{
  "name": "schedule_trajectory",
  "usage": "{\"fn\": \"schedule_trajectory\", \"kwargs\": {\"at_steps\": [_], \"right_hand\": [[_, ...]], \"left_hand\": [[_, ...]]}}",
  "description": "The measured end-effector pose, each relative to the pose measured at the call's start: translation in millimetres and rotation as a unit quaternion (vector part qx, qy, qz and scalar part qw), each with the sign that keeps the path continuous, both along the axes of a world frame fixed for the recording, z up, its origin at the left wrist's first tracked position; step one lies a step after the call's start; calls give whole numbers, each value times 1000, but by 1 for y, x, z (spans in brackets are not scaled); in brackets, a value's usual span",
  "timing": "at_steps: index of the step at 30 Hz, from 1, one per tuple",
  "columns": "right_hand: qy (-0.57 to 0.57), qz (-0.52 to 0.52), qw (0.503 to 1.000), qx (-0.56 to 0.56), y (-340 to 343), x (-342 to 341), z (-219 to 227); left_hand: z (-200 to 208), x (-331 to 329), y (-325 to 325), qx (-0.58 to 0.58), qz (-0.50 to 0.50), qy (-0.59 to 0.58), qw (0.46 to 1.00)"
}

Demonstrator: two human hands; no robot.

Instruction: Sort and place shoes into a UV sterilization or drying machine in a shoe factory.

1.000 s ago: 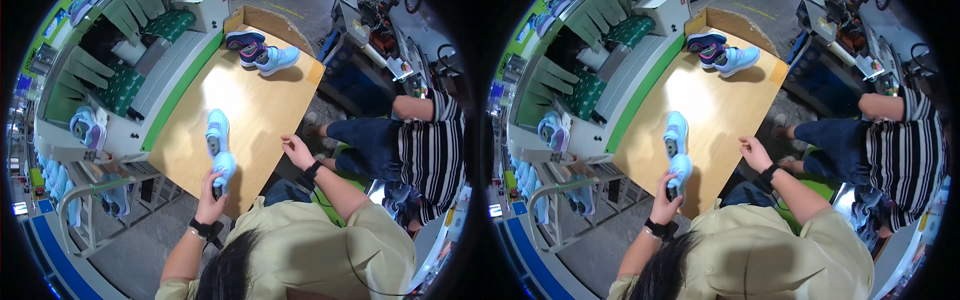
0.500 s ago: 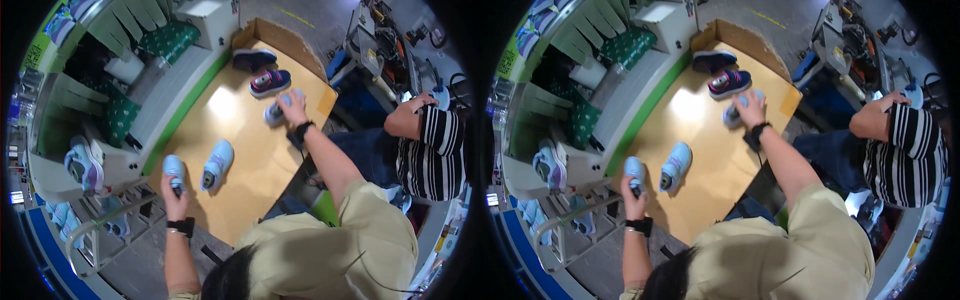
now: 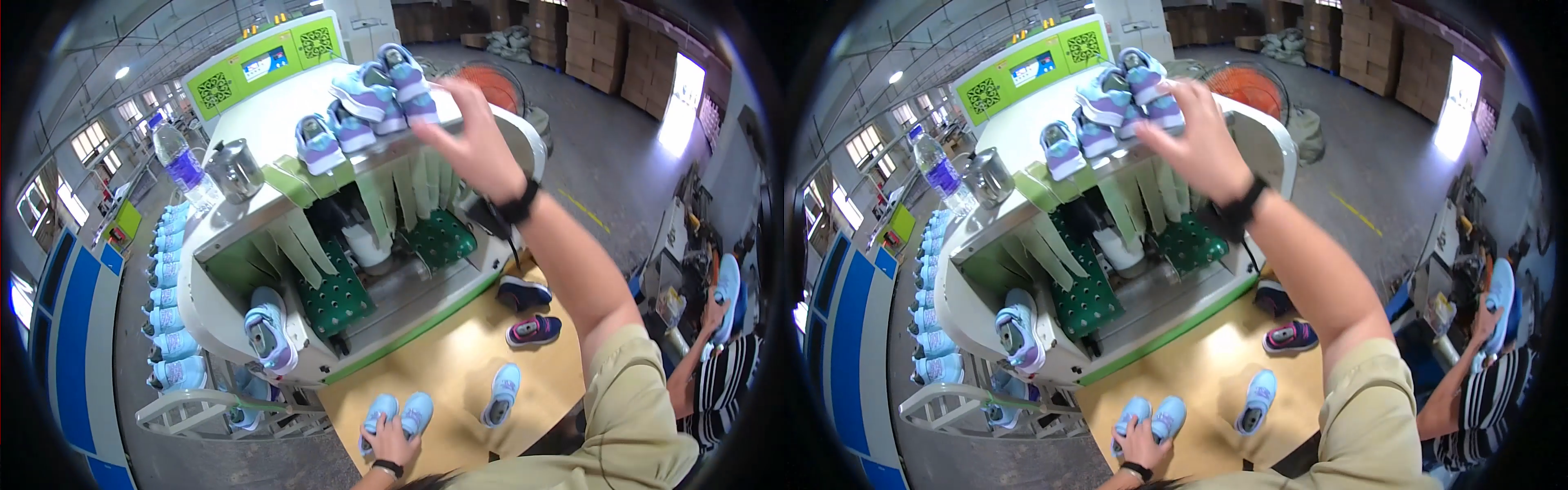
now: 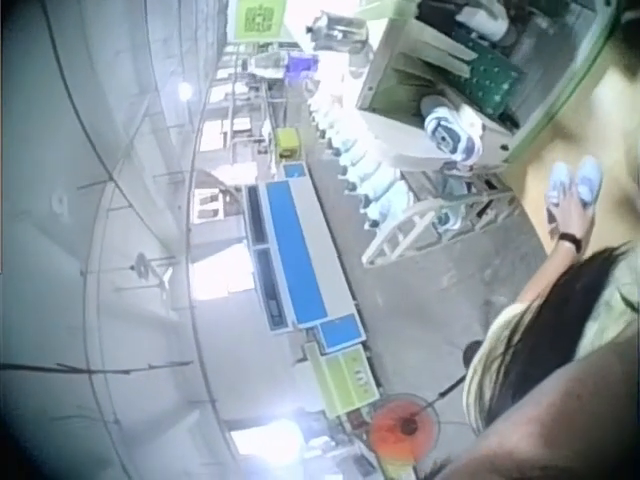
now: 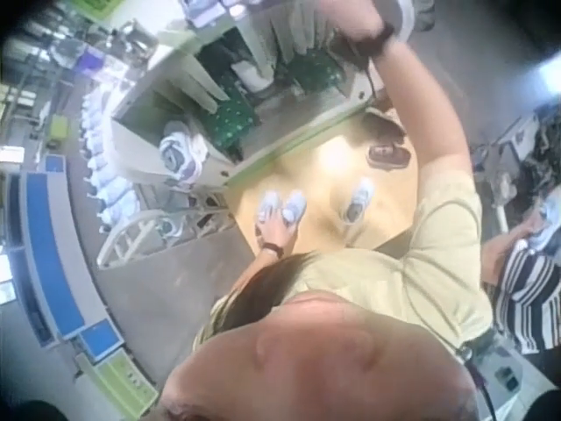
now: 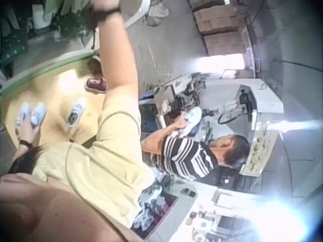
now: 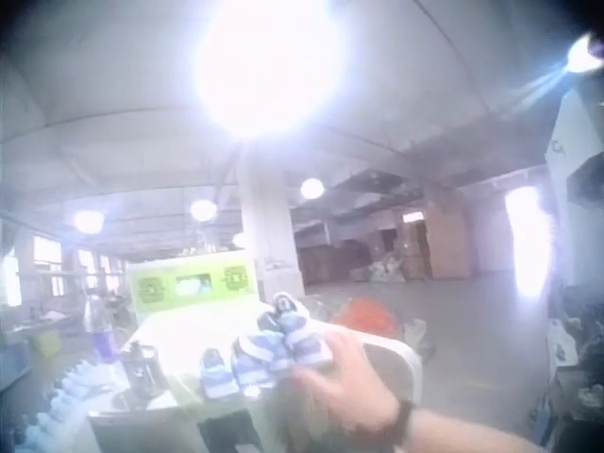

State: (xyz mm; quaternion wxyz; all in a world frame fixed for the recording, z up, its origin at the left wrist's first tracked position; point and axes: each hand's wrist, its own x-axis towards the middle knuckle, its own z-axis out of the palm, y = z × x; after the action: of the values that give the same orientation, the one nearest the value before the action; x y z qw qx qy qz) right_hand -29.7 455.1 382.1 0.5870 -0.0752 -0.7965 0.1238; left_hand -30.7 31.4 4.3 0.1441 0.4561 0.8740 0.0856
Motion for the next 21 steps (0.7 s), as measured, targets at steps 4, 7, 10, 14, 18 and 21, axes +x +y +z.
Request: {"fn": "schedule_trajectory", "kwargs": {"at_steps": [4, 7, 10, 14, 18, 21], "right_hand": [[-92, -95, 984, -120, 36, -89, 66], [-242, -201, 937, -149, 38, -107, 63], [-152, -182, 955, -177, 49, -108, 52], [-110, -198, 957, -179, 35, -117, 41], [-72, -245, 956, -143, 20, -116, 23], [-69, -265, 956, -108, 13, -120, 19]], "left_hand": [[7, 11, -11, -29, 43, 31, 998], [16, -2, -17, 70, 45, -38, 996], [20, -11, -21, 146, 59, -50, 986], [13, -34, -20, 153, 10, -91, 984], [40, -28, -9, 17, -15, -34, 999], [14, -22, -13, 10, -27, -34, 999]]}}
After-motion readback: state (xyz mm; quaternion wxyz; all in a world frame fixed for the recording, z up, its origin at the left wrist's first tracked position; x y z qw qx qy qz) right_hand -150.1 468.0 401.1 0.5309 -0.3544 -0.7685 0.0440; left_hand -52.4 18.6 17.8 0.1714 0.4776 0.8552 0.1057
